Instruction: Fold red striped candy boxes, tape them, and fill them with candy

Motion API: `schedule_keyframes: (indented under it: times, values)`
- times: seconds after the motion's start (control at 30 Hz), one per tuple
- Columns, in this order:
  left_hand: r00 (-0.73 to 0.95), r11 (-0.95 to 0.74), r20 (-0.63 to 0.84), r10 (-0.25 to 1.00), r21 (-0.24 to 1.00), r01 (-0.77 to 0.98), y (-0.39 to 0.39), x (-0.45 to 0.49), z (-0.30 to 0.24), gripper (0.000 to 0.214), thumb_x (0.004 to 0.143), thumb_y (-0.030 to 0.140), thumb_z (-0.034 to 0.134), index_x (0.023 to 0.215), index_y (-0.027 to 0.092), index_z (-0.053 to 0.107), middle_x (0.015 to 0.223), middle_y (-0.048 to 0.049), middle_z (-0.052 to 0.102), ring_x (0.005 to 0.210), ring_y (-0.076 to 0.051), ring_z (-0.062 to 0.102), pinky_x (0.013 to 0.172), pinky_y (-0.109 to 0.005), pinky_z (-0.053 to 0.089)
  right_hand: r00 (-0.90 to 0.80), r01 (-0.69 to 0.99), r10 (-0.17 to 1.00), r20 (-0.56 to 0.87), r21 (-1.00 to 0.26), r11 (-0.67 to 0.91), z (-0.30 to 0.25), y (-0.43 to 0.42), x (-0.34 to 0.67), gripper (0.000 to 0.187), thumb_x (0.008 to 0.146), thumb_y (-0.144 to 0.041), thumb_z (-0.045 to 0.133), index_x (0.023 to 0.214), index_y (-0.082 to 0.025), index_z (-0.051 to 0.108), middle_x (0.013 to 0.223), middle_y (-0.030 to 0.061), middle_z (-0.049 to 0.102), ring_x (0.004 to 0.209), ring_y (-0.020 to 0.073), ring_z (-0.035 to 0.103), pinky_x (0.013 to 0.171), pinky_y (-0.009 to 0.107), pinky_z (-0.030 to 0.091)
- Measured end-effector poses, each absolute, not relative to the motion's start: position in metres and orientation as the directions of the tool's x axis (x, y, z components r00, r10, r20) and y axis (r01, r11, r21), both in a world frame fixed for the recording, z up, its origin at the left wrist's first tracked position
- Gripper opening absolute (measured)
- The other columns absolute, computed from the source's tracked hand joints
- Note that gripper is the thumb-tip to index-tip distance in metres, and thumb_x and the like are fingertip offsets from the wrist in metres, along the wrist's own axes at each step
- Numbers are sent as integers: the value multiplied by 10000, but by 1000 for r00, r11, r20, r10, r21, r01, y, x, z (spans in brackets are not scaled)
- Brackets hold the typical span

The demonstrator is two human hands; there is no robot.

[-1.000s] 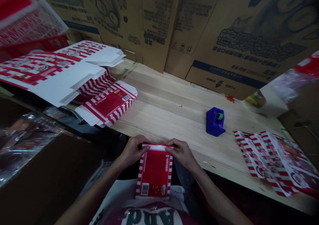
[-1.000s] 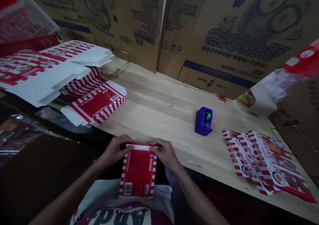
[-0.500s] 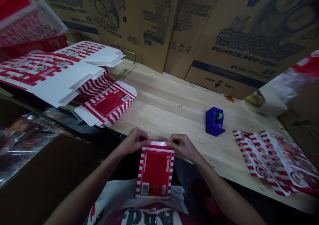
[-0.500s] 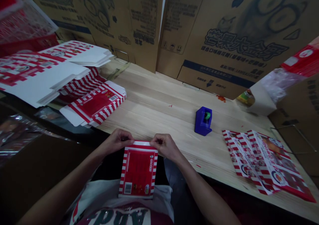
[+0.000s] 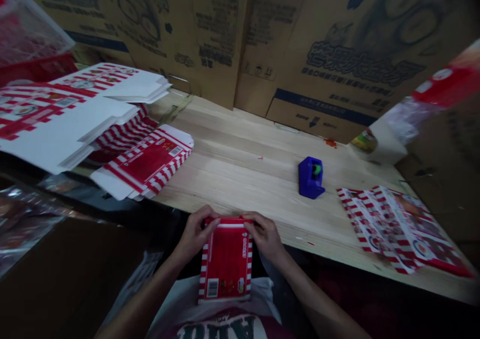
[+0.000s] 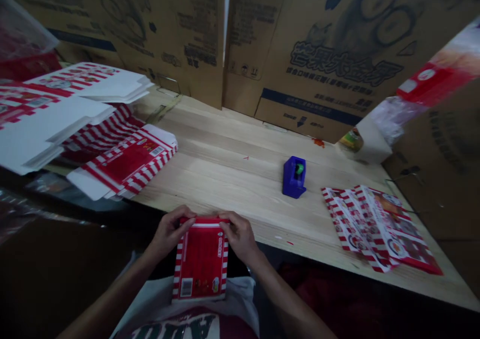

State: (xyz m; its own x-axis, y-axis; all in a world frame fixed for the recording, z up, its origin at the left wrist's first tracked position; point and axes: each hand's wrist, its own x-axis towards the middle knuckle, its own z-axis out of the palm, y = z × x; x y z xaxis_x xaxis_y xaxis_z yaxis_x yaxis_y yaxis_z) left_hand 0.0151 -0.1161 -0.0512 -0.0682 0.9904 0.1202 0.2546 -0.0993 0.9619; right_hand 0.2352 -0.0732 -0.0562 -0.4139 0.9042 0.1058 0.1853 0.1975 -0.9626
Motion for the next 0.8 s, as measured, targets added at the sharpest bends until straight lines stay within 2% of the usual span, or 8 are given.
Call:
schedule_keyframes:
  times: [0.1,0.13,0.2,0.27,0.3,0.37,0.5,0.8]
  values:
    - [-102,-39,53,993,990,133,-115,16,-54,190,846,336,605,824,179,710,749,-16,580,726,-154,557,681,-252,427,-376,189,925,46,-974,125,-50,-53,257,339,816,-303,651,1153,-258,653,1084,59,691,929,204,658,787,329,527]
    - [-102,-16,26,994,995,99,-115,16,-56,190,844,342,611,832,183,715,762,-15,580,739,-154,557,689,-251,426,-269,203,961,64,-972,122,-48,-41,271,347,800,-321,659,1139,-247,654,1044,59,692,877,194,655,735,309,523]
    - [-107,35,-32,994,999,28,-114,16,-62,189,830,359,633,818,187,709,792,-16,599,763,-159,564,702,-250,433,93,267,980,174,-953,144,-47,-13,308,285,774,-365,656,1010,-208,678,944,56,681,798,177,627,670,283,495]
    - [-127,82,-86,988,996,-33,-113,17,-67,197,793,382,676,805,186,696,836,-22,630,796,-174,584,719,-257,454,429,370,853,297,-919,134,-48,15,347,281,746,-408,641,900,-174,668,923,66,660,789,173,598,665,279,469]
    - [-143,104,-110,984,993,-56,-113,18,-68,211,767,393,701,799,184,691,852,-25,644,808,-182,593,725,-262,465,512,399,801,311,-912,99,-49,27,365,309,727,-431,636,875,-161,660,915,72,656,767,171,586,654,281,460]
    - [-167,137,-149,975,987,-79,-113,21,-68,251,719,417,738,778,179,682,846,-28,661,796,-193,605,715,-271,482,565,407,773,290,-912,45,-54,48,389,347,674,-461,644,794,-136,657,821,73,656,699,171,566,624,287,441]
    - [-167,137,-143,975,989,-52,-112,25,-62,279,714,439,729,743,167,673,768,-22,647,727,-186,595,670,-263,482,533,363,822,199,-932,-9,-67,69,400,336,594,-473,675,627,-140,651,576,19,609,610,170,541,568,272,408]
    - [-174,131,-143,974,988,-75,-116,22,-60,240,729,408,721,755,174,676,770,-8,633,733,-169,581,663,-229,468,617,159,785,49,-985,-64,-80,86,391,249,531,-386,700,562,-161,598,423,-49,489,431,106,428,427,235,344]
